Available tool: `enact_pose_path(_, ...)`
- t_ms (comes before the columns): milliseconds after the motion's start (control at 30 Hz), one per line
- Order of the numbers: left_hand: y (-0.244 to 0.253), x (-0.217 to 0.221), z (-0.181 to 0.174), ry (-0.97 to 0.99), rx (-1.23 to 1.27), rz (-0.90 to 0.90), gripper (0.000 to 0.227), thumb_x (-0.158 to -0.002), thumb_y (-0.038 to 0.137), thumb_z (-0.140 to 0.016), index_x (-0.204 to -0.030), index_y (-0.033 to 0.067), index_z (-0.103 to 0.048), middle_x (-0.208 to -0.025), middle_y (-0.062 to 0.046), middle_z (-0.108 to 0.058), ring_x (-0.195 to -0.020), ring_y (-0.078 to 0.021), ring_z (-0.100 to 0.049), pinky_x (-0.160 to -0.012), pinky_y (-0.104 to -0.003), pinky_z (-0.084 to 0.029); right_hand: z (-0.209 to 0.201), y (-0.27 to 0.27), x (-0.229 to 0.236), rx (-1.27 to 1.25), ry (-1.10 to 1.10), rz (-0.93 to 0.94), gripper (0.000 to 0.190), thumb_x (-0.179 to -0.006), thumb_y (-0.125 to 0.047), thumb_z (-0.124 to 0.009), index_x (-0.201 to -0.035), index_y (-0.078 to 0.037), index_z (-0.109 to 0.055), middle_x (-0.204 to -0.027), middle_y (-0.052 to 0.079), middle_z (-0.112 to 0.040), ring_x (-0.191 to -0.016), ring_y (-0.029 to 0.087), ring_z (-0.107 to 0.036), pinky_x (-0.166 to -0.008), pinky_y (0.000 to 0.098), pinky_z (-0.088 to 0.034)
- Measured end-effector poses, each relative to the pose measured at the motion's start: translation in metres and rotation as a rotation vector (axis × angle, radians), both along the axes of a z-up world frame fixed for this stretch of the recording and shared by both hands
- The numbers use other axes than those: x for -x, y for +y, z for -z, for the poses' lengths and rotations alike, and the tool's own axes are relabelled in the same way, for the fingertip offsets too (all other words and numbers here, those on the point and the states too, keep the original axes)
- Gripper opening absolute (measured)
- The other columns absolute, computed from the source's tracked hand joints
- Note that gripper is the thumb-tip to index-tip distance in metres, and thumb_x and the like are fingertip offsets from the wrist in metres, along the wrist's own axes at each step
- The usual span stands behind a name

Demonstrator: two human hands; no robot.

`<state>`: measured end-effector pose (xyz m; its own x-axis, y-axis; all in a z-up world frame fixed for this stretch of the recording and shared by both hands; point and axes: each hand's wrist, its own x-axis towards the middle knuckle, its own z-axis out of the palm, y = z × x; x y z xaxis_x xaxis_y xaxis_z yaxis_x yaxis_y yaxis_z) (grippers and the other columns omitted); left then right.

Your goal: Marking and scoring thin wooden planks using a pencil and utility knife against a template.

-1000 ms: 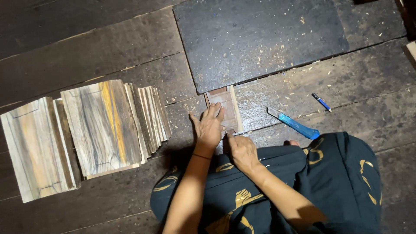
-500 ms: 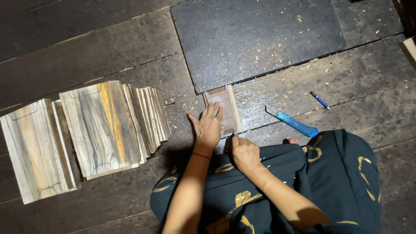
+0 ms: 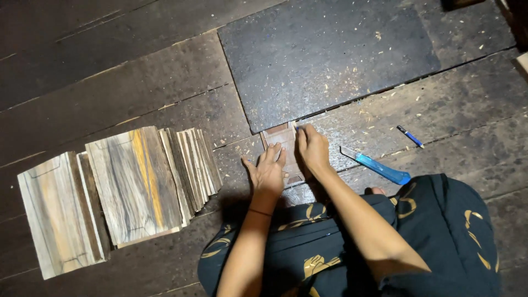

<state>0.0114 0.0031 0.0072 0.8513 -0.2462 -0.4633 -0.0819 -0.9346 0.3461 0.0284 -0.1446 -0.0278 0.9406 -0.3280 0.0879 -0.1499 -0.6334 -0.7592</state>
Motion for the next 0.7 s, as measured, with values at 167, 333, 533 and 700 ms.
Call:
enact_pose_path(167, -0.001, -0.002, -0.01, -0.003, -0.118, 0.095, 0.067, -0.091, 0.031, -0.068, -0.153, 0.0303, -0.041, -0.163, 0.01, -0.023, -0.152, -0.0151, -0.021, -0.116, -0.081, 0.0, 0.01, -0.002, -0.022, 0.027, 0.016, -0.069, 0.016, -0.101, -0.017, -0.058, -0.103, -0.009, -0.072, -0.087, 0.021, -0.074, -0.089, 0.046, -0.071, -0.076, 0.0578, -0.055)
enact_pose_path(333, 0.003, 0.001, 0.007, -0.039, -0.092, 0.098, 0.068, -0.09, 0.029, -0.07, -0.152, 0.0296, -0.041, -0.163, 0.009, -0.025, -0.152, -0.0159, -0.023, -0.115, -0.082, 0.002, 0.025, -0.02, -0.001, 0.178, 0.167, -0.185, 0.019, -0.1, -0.025, -0.058, -0.098, -0.011, -0.071, -0.082, 0.019, -0.074, -0.087, 0.043, -0.073, -0.076, 0.0562, -0.056)
enact_pose_path(533, 0.003, 0.003, 0.003, -0.099, 0.004, 0.073, 0.065, -0.089, 0.02, -0.073, -0.149, 0.0242, -0.047, -0.159, 0.005, -0.033, -0.151, -0.018, -0.027, -0.114, -0.083, 0.001, 0.009, -0.021, 0.111, 0.28, 0.464, -0.405, 0.023, -0.095, -0.024, -0.057, -0.097, -0.006, -0.07, -0.076, 0.026, -0.073, -0.084, 0.048, -0.074, -0.075, 0.0574, -0.058)
enact_pose_path(700, 0.005, -0.005, 0.003, -0.242, -0.019, 0.137, 0.047, -0.096, 0.011, -0.061, -0.141, 0.0236, -0.056, -0.143, 0.005, -0.048, -0.137, -0.0172, -0.042, -0.114, -0.082, -0.004, -0.047, -0.003, 0.145, 0.166, 0.42, -0.458, 0.015, -0.092, -0.02, -0.057, -0.094, -0.009, -0.067, -0.079, 0.02, -0.073, -0.085, 0.042, -0.074, -0.07, 0.0491, -0.059)
